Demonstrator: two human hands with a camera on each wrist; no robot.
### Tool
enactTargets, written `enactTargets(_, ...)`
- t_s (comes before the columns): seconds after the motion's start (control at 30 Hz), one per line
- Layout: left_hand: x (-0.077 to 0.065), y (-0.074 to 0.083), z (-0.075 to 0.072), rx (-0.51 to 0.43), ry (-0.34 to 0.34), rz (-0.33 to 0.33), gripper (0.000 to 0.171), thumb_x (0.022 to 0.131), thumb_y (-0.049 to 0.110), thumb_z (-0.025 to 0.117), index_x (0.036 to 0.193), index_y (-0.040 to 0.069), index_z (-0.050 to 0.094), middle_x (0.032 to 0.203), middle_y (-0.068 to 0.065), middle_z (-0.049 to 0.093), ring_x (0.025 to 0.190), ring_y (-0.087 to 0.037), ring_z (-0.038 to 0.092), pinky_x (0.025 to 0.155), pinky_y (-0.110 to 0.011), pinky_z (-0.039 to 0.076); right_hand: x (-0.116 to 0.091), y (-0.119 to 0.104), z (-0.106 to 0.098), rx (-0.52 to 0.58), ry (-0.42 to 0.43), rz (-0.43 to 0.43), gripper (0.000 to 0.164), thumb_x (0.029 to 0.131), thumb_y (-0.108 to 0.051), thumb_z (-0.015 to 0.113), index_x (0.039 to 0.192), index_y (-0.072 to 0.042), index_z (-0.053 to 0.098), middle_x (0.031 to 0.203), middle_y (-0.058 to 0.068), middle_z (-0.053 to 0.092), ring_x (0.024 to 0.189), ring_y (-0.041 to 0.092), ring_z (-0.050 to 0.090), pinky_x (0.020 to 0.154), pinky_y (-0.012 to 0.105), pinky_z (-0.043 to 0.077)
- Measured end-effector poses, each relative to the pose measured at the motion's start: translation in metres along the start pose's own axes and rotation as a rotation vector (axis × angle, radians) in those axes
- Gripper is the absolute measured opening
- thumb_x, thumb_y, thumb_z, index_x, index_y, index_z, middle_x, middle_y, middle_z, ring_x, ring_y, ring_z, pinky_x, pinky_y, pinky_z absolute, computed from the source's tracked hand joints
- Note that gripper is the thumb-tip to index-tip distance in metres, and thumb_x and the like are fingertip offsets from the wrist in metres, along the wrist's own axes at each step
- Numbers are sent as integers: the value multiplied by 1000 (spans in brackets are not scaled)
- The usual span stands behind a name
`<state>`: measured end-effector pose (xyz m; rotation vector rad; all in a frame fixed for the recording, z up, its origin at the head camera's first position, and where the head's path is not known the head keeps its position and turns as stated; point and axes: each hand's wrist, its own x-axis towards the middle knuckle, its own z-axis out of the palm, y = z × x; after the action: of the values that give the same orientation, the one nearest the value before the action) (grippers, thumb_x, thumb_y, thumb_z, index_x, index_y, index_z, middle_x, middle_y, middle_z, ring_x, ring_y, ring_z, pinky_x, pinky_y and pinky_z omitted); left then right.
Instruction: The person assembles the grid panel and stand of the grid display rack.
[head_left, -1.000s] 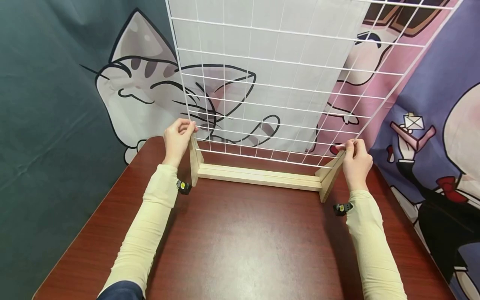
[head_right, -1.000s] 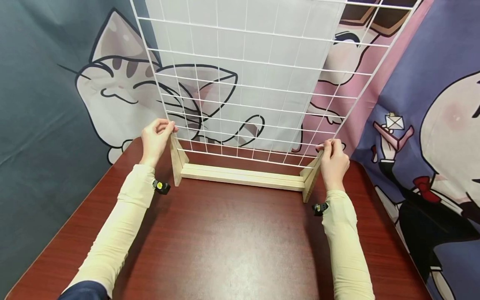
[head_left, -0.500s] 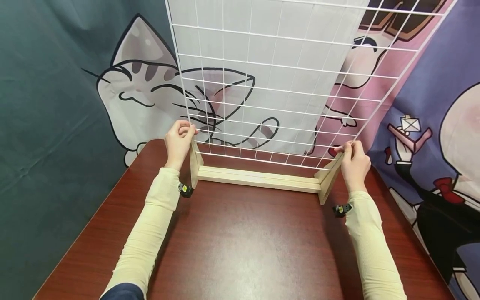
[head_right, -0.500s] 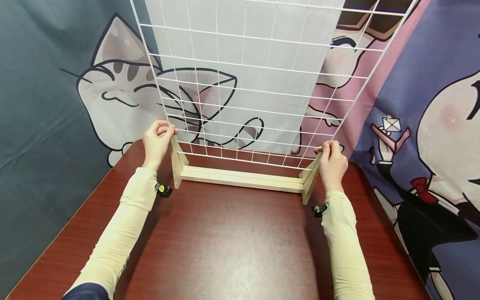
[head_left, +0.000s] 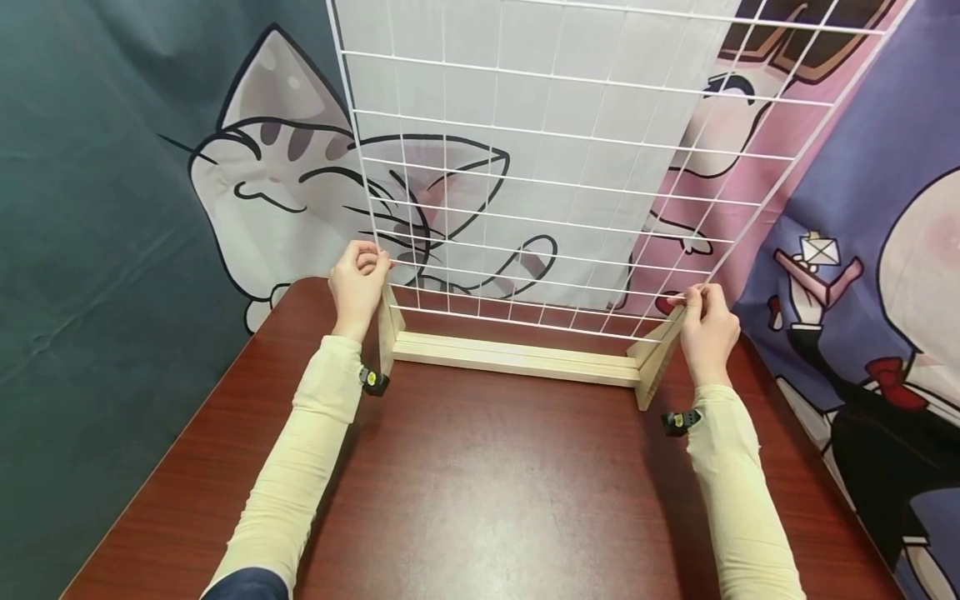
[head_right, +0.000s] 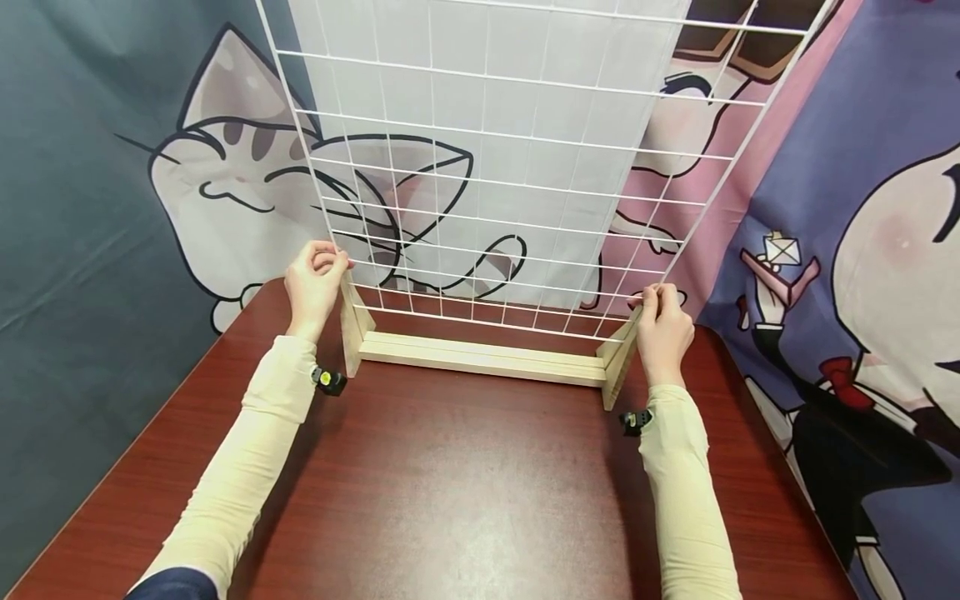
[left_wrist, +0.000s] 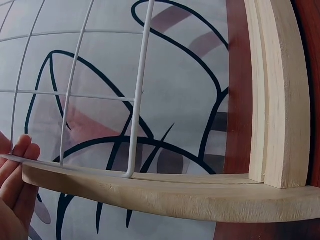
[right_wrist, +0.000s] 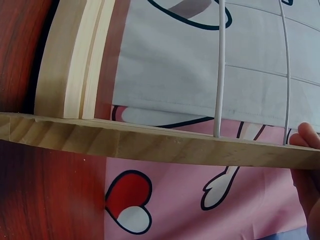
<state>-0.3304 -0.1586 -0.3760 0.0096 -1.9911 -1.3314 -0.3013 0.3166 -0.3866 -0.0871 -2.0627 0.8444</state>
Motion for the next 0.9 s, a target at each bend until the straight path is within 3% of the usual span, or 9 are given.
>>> enactTargets(0.17, -1, 0, 0, 21, 23, -4, 16, 86, 15, 64, 97, 3, 64, 85, -13, 75, 66, 26, 52, 72, -4, 44, 0, 0, 0, -3, 9, 12, 26, 98, -26, 55, 97, -1, 63, 90, 19, 73, 86, 40, 65, 72, 45, 38)
enactTargets(0.47, -1, -3, 2, 44, 19, 8, 18, 86, 16, 66, 100, 4, 64, 87, -11, 76, 68, 28, 51, 90, -31, 52, 2, 1, -1, 7, -1, -8, 18, 95, -16, 59, 96, 1, 63, 88, 22, 73, 86, 44, 65, 75, 49, 39)
enactTargets(0.67, -3, -4, 1, 30, 26, 19, 18, 87, 16, 67, 100, 3, 64, 88, -11, 76, 68, 26, 53, 89, -27, 53, 2, 3, -2, 19, -21, -29, 18, 94, -15, 61, 96, 3, 62, 88, 22, 72, 81, 37, 63, 74, 43, 38)
enactTargets(0.7, -3, -4, 1, 27, 26, 19, 18, 87, 15, 67, 100, 3, 64, 88, -11, 76, 68, 25, 53, 88, -25, 53, 1, 3, -2, 20, -22, -32, 19, 94, -15, 61, 96, 3, 62, 88, 22, 72, 79, 33, 63, 73, 42, 37)
enactTargets(0.8, -4, -4, 2, 26, 24, 17, 17, 87, 15, 67, 100, 3, 64, 88, -11, 76, 69, 25, 53, 87, -22, 53, 1, 3, -2, 25, -18, -35, 19, 94, -16, 62, 96, 3, 62, 88, 21, 73, 68, 3, 60, 71, 36, 37)
enactTargets(0.9, -4, -4, 2, 19, 21, 19, 17, 88, 15, 66, 100, 3, 64, 90, -11, 76, 71, 25, 54, 84, -16, 53, 1, 4, -2, 37, -20, -42, 20, 94, -17, 62, 96, 3, 62, 87, 21, 73, 64, -23, 41, 68, 27, 36)
